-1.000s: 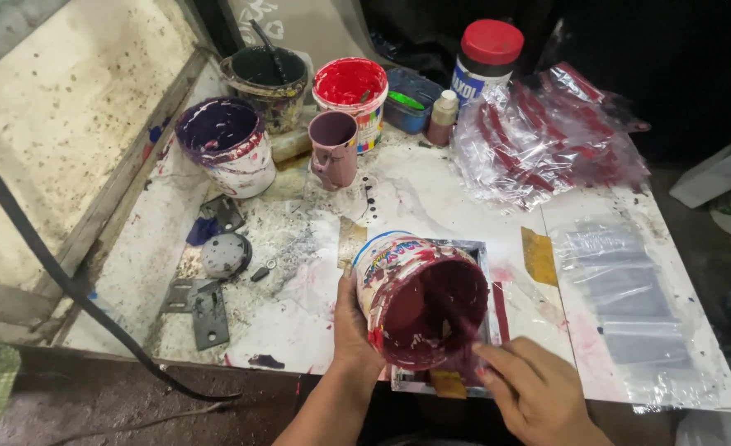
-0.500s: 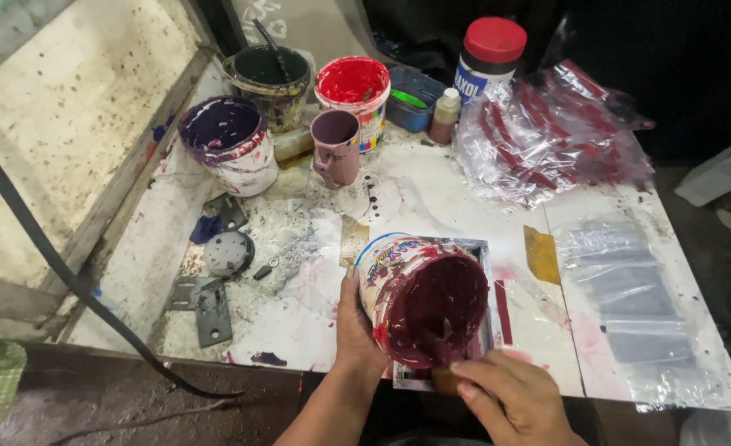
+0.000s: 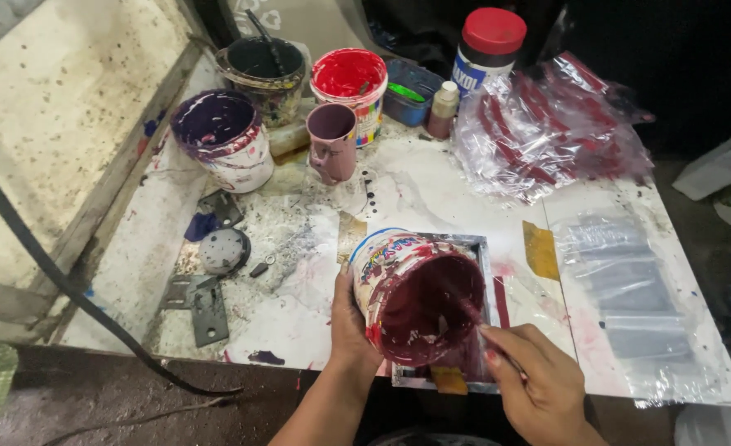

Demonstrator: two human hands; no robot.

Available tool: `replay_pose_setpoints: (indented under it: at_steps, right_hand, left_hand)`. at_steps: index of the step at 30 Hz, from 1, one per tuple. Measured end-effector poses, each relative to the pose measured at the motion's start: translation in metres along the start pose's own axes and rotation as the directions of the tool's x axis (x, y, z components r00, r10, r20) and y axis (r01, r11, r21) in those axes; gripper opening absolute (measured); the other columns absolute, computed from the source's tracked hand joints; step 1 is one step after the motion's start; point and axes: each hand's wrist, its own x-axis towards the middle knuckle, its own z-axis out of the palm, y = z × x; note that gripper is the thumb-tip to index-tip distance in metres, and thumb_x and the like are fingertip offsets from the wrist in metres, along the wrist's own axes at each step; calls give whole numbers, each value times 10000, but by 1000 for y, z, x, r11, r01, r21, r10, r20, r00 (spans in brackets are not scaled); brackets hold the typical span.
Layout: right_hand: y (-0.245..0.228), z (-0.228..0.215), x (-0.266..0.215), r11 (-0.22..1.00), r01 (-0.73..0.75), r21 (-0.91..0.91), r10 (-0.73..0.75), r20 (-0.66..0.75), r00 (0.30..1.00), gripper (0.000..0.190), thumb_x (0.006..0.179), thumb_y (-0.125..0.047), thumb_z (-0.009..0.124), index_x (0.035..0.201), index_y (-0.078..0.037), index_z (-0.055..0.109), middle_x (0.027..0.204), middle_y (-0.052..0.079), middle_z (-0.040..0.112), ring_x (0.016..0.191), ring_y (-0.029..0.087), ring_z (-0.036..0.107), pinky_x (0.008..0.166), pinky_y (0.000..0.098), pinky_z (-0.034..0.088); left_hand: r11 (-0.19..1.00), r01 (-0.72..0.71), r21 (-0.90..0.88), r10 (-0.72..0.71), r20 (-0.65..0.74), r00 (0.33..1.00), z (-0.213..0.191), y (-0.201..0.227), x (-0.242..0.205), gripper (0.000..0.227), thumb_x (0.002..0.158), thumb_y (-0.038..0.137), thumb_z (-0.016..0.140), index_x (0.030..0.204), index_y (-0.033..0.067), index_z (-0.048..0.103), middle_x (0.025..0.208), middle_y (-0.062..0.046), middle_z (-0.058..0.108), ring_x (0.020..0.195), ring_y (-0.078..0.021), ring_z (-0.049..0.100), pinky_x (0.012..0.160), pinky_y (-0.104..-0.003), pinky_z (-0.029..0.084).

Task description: The person spreads red ink inside a rectangular screen printing frame using a yellow squeegee. They then pour more red ink from a container into the frame and continue to spread it evenly across the surface.

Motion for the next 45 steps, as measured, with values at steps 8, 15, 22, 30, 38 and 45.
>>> replay_pose_setpoints:
  at_steps: [8, 15, 22, 30, 38, 45]
  right_hand:
    - [0, -4, -6, 963, -132, 237, 134, 7, 991, 247, 945, -182, 637, 1163, -127, 741, 774, 13, 682, 600, 73, 566, 492, 190, 436]
    - [-9, -1, -6, 879, -195, 436, 218, -4, 976, 258, 936, -122, 641, 1155, -51, 757, 803, 75, 705, 643, 116, 587, 578, 224, 451]
    - [-3, -3, -6, 952, -124, 278, 87, 141, 986, 237, 918, -87, 661, 1134, -65, 757, 727, 45, 555, 599, 129, 500, 534, 241, 394]
    - [-5, -10, -6, 965, -126, 228, 98, 130, 987, 207, 907, -141, 681, 1089, -92, 768, 730, 44, 606, 590, 125, 560, 556, 239, 428]
    - [-12, -11, 3, 974, -117, 192, 99, 99, 990, 263, 914, -234, 668, 1123, -113, 773, 718, 22, 679, 561, 92, 593, 473, 222, 471]
    - [-5, -10, 17, 996, -27, 85, 13, 163, 987, 226, 904, -181, 681, 1105, -111, 755, 722, 29, 649, 573, 132, 600, 511, 267, 473]
  left_hand:
    - [999, -11, 36, 11, 9, 1000, -6, -3, 13, 538, 891, 557, 591, 1188, 120, 696, 1066, -113, 712, 987, -308, 659, 869, -485, 532]
    - [999, -6, -32, 9, 106, 994, -19, -5, 41, 529, 801, 528, 690, 1164, 143, 703, 1016, -87, 722, 946, -301, 675, 837, -480, 549]
    - [1000, 7, -25, -7, 27, 1000, -11, -4, 46, 558, 822, 536, 688, 1209, 135, 714, 1055, -87, 737, 960, -294, 688, 838, -468, 567]
    - [997, 80, -1, -80, 111, 991, -13, -9, 44, 601, 809, 603, 644, 1189, 140, 691, 1082, -125, 713, 1017, -329, 654, 902, -502, 541]
    - [998, 67, -19, -65, 93, 994, 0, -5, 27, 654, 793, 585, 638, 1240, 109, 675, 1148, -155, 699, 1085, -356, 635, 968, -526, 514]
    - [993, 89, -74, -84, 68, 994, 4, -5, 37, 569, 842, 596, 644, 1192, 153, 714, 1063, -99, 719, 995, -315, 659, 893, -499, 530]
